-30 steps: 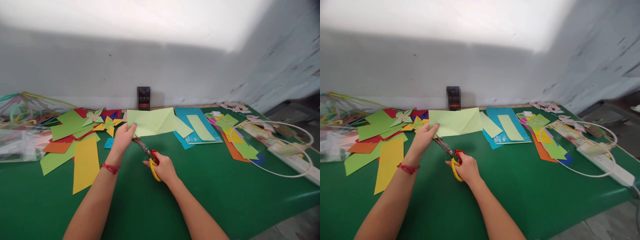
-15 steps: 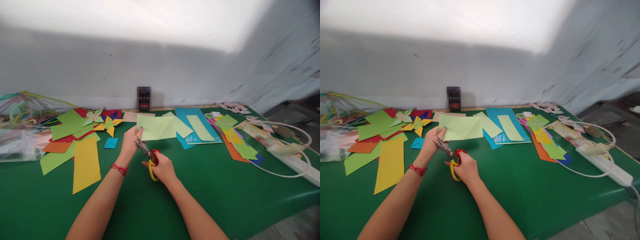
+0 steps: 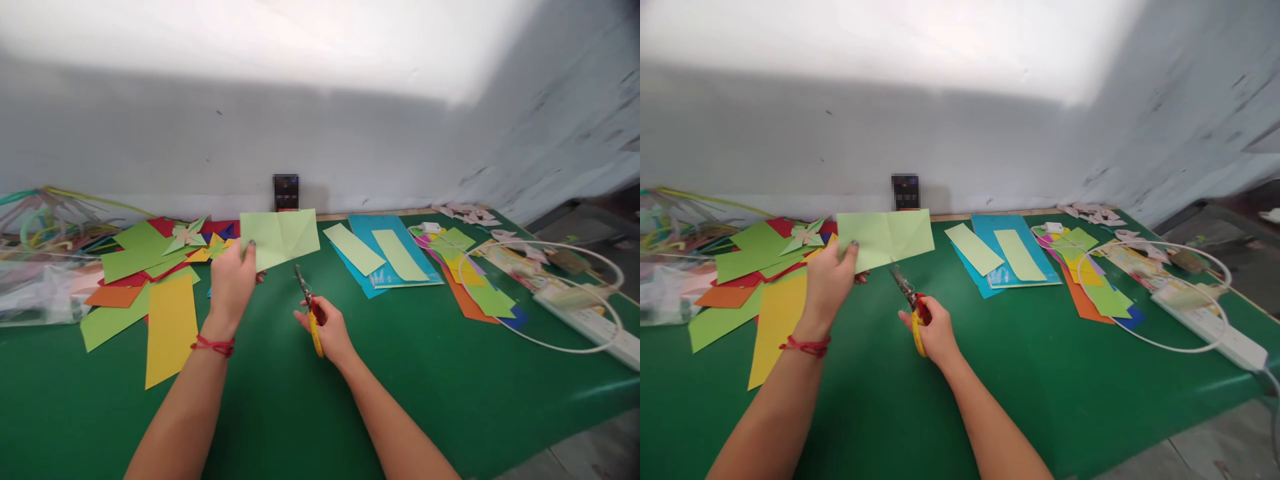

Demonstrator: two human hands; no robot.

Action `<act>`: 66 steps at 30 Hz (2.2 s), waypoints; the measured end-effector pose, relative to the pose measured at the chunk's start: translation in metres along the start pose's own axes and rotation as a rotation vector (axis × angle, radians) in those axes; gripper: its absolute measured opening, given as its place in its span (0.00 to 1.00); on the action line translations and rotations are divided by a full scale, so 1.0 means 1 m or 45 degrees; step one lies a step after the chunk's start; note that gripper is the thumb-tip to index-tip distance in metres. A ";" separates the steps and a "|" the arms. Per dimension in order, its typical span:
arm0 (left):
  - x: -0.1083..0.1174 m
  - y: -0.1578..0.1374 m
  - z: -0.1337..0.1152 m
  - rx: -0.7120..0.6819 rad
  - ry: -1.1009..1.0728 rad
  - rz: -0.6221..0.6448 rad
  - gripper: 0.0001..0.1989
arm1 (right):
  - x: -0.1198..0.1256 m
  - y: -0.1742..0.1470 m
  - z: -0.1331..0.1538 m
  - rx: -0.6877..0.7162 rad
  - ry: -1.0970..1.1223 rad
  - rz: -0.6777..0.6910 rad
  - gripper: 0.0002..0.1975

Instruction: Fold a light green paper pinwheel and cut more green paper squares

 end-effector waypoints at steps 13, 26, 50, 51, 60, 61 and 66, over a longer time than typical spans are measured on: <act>0.020 0.002 0.001 0.089 -0.601 -0.239 0.12 | -0.004 -0.002 -0.005 -0.195 0.137 0.214 0.17; -0.003 -0.023 -0.032 -0.101 -0.296 0.090 0.13 | 0.003 0.000 -0.001 -0.257 0.151 0.055 0.19; -0.011 -0.026 -0.034 -0.119 -0.279 0.191 0.13 | 0.009 0.000 0.005 -0.281 0.118 0.029 0.21; -0.010 -0.026 -0.034 -0.123 -0.273 0.187 0.14 | 0.009 0.000 0.004 -0.281 0.118 0.027 0.21; -0.010 -0.026 -0.035 -0.119 -0.267 0.186 0.13 | 0.009 0.000 0.002 -0.287 0.134 0.027 0.20; -0.010 -0.026 -0.035 -0.121 -0.262 0.186 0.13 | 0.009 0.000 0.002 -0.287 0.132 0.025 0.20; -0.010 -0.026 -0.035 -0.127 -0.249 0.187 0.13 | 0.009 0.000 0.002 -0.303 0.134 0.022 0.21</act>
Point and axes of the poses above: each hand's wrist, its own y-axis towards the middle knuckle, its own x-axis out of the back of the hand, z = x × y, the point moved 4 cm from there along y, towards the middle knuckle, and after that the axes turned 1 degree about -y, right-handed, at the moved point
